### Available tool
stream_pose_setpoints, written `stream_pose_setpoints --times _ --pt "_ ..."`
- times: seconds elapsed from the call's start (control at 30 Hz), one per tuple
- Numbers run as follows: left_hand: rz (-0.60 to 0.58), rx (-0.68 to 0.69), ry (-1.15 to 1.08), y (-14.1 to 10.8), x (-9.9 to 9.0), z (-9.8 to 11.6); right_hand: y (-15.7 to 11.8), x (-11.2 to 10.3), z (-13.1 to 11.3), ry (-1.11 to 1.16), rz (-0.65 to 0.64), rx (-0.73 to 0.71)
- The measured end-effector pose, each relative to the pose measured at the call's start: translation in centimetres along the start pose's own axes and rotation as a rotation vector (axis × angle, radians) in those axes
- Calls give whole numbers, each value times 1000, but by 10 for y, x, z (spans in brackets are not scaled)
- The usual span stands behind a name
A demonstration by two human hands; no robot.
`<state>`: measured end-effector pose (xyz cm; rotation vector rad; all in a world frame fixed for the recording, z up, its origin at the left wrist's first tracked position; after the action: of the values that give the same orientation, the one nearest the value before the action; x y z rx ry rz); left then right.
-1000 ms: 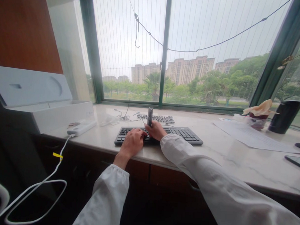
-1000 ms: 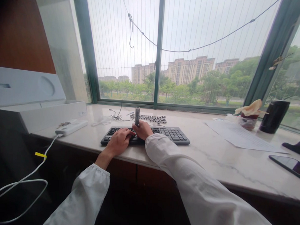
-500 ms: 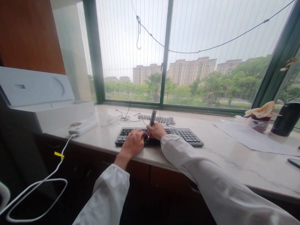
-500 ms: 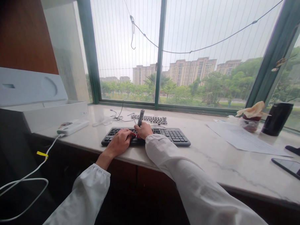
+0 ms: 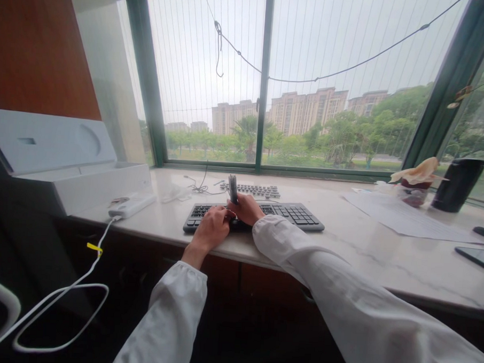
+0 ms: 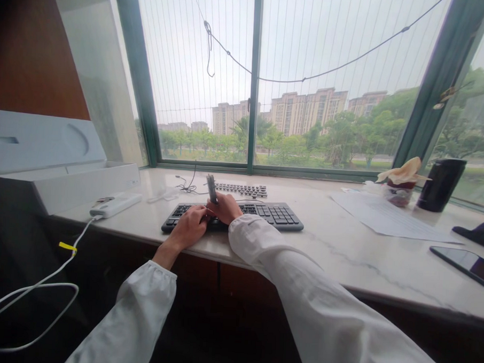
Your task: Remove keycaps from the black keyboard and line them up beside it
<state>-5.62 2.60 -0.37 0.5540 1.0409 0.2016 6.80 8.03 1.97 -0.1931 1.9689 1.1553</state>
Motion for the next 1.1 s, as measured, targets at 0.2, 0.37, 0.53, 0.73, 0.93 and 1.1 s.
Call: stream_pose_setpoints --times 0.2,0.37,0.53,0.73,0.93,1.1 --pt "-6 -4 -15 1 0 -1 1 -1 1 -17 14 -12" --pt "18 4 -6 0 1 -2 6 2 9 -67 4 105" --pt "39 19 -8 -2 0 0 6 0 15 -11 -63 186" --pt "50 0 -25 -4 -4 2 4 -7 13 99 -93 214" --pt "46 19 -48 -2 -2 -1 2 -6 4 83 -50 81" --pt "27 31 -36 0 1 -4 -1 -5 2 38 21 24"
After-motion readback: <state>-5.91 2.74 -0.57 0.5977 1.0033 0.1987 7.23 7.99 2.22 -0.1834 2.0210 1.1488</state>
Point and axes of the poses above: each hand's wrist, its own y-axis towards the middle knuckle, its own x-axis out of the palm, z = x × y, the point moved 3 cm from there along y, towards the middle knuckle, and after that the axes turned 10 degrees about -x, right-handed, at the moved point
